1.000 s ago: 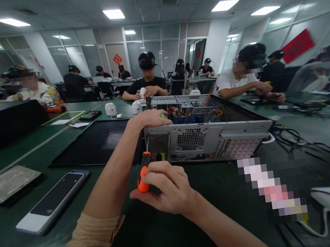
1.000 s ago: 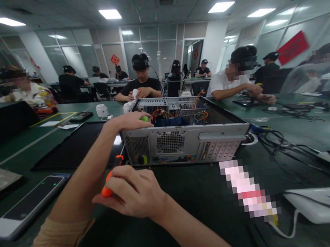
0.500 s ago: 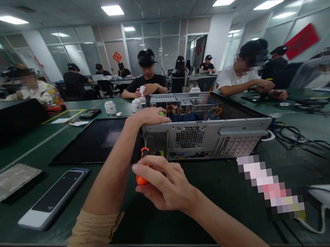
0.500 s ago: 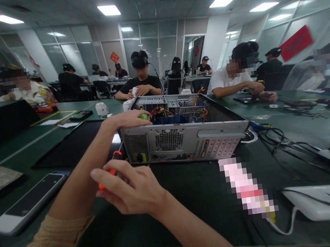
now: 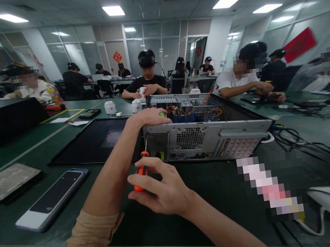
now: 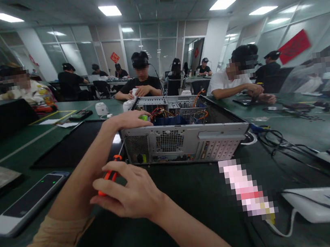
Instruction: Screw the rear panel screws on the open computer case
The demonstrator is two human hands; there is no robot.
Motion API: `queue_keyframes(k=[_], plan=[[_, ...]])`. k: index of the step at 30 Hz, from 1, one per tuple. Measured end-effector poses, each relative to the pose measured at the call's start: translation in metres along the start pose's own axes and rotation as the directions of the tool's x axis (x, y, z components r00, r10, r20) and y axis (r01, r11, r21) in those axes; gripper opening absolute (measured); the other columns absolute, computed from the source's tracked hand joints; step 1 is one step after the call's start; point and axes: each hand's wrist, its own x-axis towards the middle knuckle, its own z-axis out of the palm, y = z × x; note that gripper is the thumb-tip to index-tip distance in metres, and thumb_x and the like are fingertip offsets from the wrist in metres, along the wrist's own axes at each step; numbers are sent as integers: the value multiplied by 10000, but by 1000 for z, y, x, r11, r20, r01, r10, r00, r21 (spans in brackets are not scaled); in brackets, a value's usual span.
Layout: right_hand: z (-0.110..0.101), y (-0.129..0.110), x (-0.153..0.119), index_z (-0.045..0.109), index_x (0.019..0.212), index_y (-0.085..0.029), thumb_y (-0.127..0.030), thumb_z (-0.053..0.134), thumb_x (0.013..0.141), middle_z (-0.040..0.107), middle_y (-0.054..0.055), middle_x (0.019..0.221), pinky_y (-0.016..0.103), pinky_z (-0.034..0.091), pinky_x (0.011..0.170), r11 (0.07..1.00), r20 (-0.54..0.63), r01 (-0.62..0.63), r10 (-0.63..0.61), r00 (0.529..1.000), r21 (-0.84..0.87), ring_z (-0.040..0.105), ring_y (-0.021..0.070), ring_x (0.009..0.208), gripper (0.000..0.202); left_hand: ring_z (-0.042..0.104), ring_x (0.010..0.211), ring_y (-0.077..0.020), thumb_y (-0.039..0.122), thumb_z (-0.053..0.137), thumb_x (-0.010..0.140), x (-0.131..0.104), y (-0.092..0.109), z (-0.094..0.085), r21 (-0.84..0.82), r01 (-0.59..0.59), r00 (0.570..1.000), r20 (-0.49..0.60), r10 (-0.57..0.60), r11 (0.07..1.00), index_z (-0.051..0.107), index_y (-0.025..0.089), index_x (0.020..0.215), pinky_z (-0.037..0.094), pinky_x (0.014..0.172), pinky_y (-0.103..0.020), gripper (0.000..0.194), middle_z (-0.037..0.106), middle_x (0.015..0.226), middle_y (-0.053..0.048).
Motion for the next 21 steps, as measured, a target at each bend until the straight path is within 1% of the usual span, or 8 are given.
queue_keyframes(k=[3,6,8,10,13,15,18,21], plan=[[0,1,0,607,1170,-182,-448,631,926,618,94,1099,231,560,779,999,-69,-30,29,997,-26,659,144,950,361,510,1267,-314,673,472,829,-2,4,-1,10,3,1000,1,-3,1000,478,231,1450,388,1039,-388,762,500,1479,-93],[-1,1,1,590,1084,-162,-448,657,910,664,62,983,200,540,706,999,-147,-14,7,989,-43,672,124,866,342,511,1264,-328,668,473,834,-5,7,-3,13,25,1000,8,-25,1000,474,217,1454,387,1037,-391,767,499,1479,-102],[-4,0,3,600,1009,-162,-412,657,920,691,55,964,194,527,694,996,-138,16,-27,990,-84,679,114,837,271,516,1258,-333,669,474,830,-6,8,-3,11,35,999,13,-35,999,480,210,1449,391,1034,-398,770,504,1474,-107],[-8,-1,3,621,1035,-161,-387,635,941,705,68,1028,186,521,696,992,-92,38,-49,995,-121,683,97,817,246,516,1259,-327,669,474,827,-5,7,-3,7,27,1000,12,-27,1000,486,210,1443,392,1035,-397,769,510,1469,-108],[-10,-2,3,621,1144,-177,-334,579,979,701,81,1147,170,526,735,987,-34,57,-63,997,-148,695,86,862,231,515,1264,-319,686,472,818,-1,2,0,-3,8,1000,1,-8,1000,482,245,1447,394,1034,-401,767,507,1473,-92],[-10,-2,3,599,1197,-184,-270,531,998,692,83,1199,172,534,802,988,-13,65,-68,998,-139,695,96,957,228,519,1260,-321,702,471,812,2,-2,2,-14,-4,1000,-4,4,1000,482,257,1447,399,1030,-405,776,498,1482,-88],[-9,-1,2,533,1263,-133,-214,455,1009,674,121,1238,219,533,927,998,-46,55,-57,997,-33,649,129,1131,278,528,1249,-323,700,472,814,5,-4,3,-22,-22,1000,-7,22,1000,490,232,1443,404,1024,-398,784,489,1488,-99],[-9,0,2,519,1248,-101,-212,435,1003,663,154,1239,264,539,953,997,-80,29,-24,997,66,622,158,1187,282,530,1246,-315,690,466,821,4,-4,2,-12,-29,1000,-4,29,1000,482,229,1448,405,1022,-389,778,491,1486,-98]])
